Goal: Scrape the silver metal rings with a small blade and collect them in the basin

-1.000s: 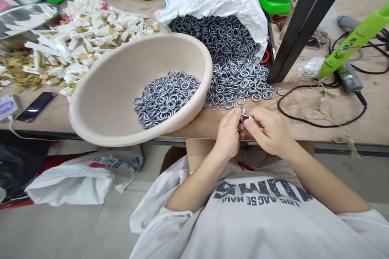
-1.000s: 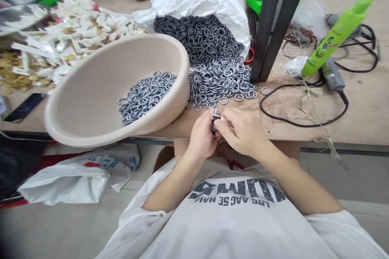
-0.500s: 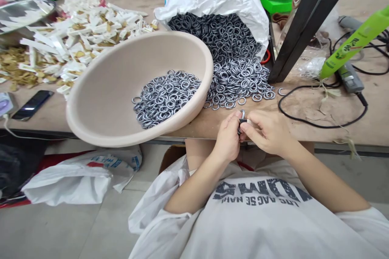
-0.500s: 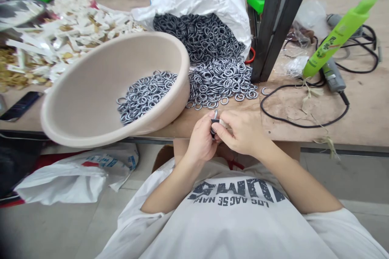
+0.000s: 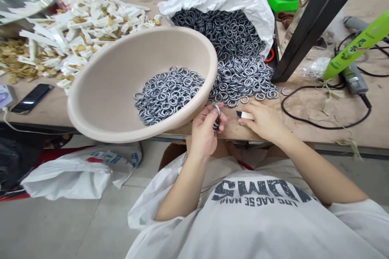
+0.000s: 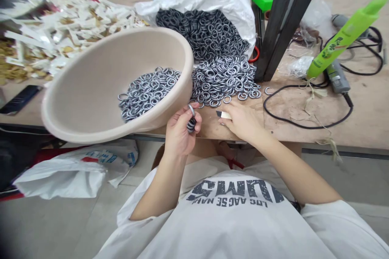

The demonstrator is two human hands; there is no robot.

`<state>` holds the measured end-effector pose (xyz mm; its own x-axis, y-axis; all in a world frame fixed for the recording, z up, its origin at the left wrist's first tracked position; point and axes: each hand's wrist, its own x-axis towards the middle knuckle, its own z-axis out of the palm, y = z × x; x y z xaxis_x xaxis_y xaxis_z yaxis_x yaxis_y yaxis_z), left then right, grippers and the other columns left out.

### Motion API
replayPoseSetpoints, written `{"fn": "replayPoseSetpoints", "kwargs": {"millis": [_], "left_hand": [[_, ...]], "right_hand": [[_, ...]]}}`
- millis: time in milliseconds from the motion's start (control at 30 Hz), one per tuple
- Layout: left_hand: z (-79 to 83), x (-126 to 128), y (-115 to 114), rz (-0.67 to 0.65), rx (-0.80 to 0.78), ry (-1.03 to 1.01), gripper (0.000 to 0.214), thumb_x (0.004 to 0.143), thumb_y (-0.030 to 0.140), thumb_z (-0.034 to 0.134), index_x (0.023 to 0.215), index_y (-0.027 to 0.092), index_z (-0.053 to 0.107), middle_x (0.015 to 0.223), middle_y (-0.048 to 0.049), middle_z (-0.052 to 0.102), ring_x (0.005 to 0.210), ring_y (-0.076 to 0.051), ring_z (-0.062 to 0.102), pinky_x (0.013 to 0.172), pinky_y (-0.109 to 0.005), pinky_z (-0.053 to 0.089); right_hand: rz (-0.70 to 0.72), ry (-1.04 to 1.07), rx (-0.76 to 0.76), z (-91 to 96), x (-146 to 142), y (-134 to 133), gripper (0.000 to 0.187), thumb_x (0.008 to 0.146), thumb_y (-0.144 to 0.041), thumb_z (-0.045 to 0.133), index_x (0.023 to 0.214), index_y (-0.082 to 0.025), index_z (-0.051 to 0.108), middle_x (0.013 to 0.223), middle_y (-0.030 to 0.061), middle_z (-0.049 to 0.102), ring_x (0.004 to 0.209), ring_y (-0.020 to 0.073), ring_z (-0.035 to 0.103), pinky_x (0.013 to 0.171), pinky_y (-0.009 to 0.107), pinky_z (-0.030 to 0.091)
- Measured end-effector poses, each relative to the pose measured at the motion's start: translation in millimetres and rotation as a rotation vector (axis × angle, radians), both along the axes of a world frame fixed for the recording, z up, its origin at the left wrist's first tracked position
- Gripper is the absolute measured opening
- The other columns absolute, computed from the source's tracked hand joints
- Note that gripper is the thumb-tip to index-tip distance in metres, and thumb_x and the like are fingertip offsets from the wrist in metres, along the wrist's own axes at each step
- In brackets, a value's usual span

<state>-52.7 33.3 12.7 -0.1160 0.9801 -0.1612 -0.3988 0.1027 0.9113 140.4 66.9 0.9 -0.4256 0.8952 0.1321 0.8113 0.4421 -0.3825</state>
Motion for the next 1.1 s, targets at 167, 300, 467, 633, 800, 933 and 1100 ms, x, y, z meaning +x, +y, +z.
{"fn": "replayPoseSetpoints", "kwargs": {"millis": [167, 300, 467, 633, 800, 933, 1100], "left_hand": [[-0.9, 2.1, 0.7, -0.07, -0.087, -0.074, 0.023, 0.08, 0.036, 0.061, 0.094, 0.017, 0.065, 0.072, -0.0009, 0.066, 0.047, -0.008, 0.049, 0.04, -0.02, 0.025], [0.9, 7.7, 1.2, -0.155, -0.12, -0.136, 0.032, 0.084, 0.051, 0.059, 0.078, 0.019, 0.054, 0.074, -0.0015, 0.065, 0.045, -0.008, 0.044, 0.039, -0.021, 0.019], [-3.1, 19.9, 0.9, -0.147, 0.088, 0.383, 0.039, 0.085, 0.051, 0.07, 0.068, 0.019, 0.053, 0.06, 0.003, 0.05, 0.052, -0.01, 0.039, 0.052, -0.022, 0.027], [-4.7, 40.1, 4.1, -0.151, 0.175, 0.704, 0.023, 0.085, 0.046, 0.072, 0.086, 0.023, 0.073, 0.078, -0.0042, 0.069, 0.075, -0.021, 0.058, 0.065, -0.026, 0.036], [-6.7, 55.7, 6.4, -0.153, 0.196, 0.294, 0.031, 0.089, 0.052, 0.066, 0.085, 0.021, 0.069, 0.081, -0.0031, 0.064, 0.073, -0.016, 0.056, 0.063, -0.024, 0.04], [-7.3, 57.7, 2.2, -0.235, 0.103, 0.0, 0.041, 0.087, 0.058, 0.067, 0.076, 0.019, 0.059, 0.064, 0.0026, 0.046, 0.054, -0.009, 0.039, 0.048, -0.021, 0.03], [-1.7, 58.8, -2.4, -0.267, 0.122, -0.107, 0.045, 0.09, 0.055, 0.064, 0.068, 0.019, 0.048, 0.062, 0.0027, 0.042, 0.053, -0.008, 0.037, 0.046, -0.02, 0.031]], "right_hand": [[-0.054, -0.05, 0.004, -0.3, 0.9, 1.9, 0.03, 0.095, -0.035, 0.063, 0.121, -0.022, 0.068, 0.115, 0.0107, 0.073, 0.098, 0.0315, 0.068, 0.073, 0.037, 0.043], [-0.111, -0.16, 0.002, 2.9, 3.4, 2.8, 0.029, 0.097, -0.03, 0.055, 0.121, -0.018, 0.067, 0.116, 0.0154, 0.071, 0.098, 0.0348, 0.068, 0.071, 0.039, 0.043], [-0.182, -0.185, 0.01, 4.1, 5.4, 4.7, 0.034, 0.096, -0.019, 0.048, 0.127, -0.018, 0.062, 0.117, 0.0174, 0.069, 0.098, 0.0342, 0.067, 0.07, 0.039, 0.042], [-0.237, 0.08, 0.024, 4.1, 4.5, -1.2, 0.03, 0.094, -0.017, 0.046, 0.117, -0.019, 0.066, 0.114, 0.0156, 0.069, 0.101, 0.0316, 0.064, 0.078, 0.039, 0.046], [-0.195, 0.745, -0.051, 13.2, -1.6, -20.0, 0.019, 0.098, -0.035, 0.052, 0.105, -0.022, 0.066, 0.104, 0.0079, 0.07, 0.1, 0.0241, 0.064, 0.089, 0.039, 0.05], [-0.067, 1.049, -0.298, 21.5, -2.6, -21.0, 0.032, 0.09, -0.054, 0.067, 0.101, -0.024, 0.065, 0.092, 0.0031, 0.069, 0.083, 0.0198, 0.064, 0.077, 0.035, 0.052], [-0.083, 0.973, -0.218, 26.6, 3.8, -17.8, 0.039, 0.094, -0.06, 0.058, 0.083, -0.022, 0.06, 0.073, -0.0006, 0.057, 0.068, 0.0153, 0.052, 0.064, 0.03, 0.041]]}}
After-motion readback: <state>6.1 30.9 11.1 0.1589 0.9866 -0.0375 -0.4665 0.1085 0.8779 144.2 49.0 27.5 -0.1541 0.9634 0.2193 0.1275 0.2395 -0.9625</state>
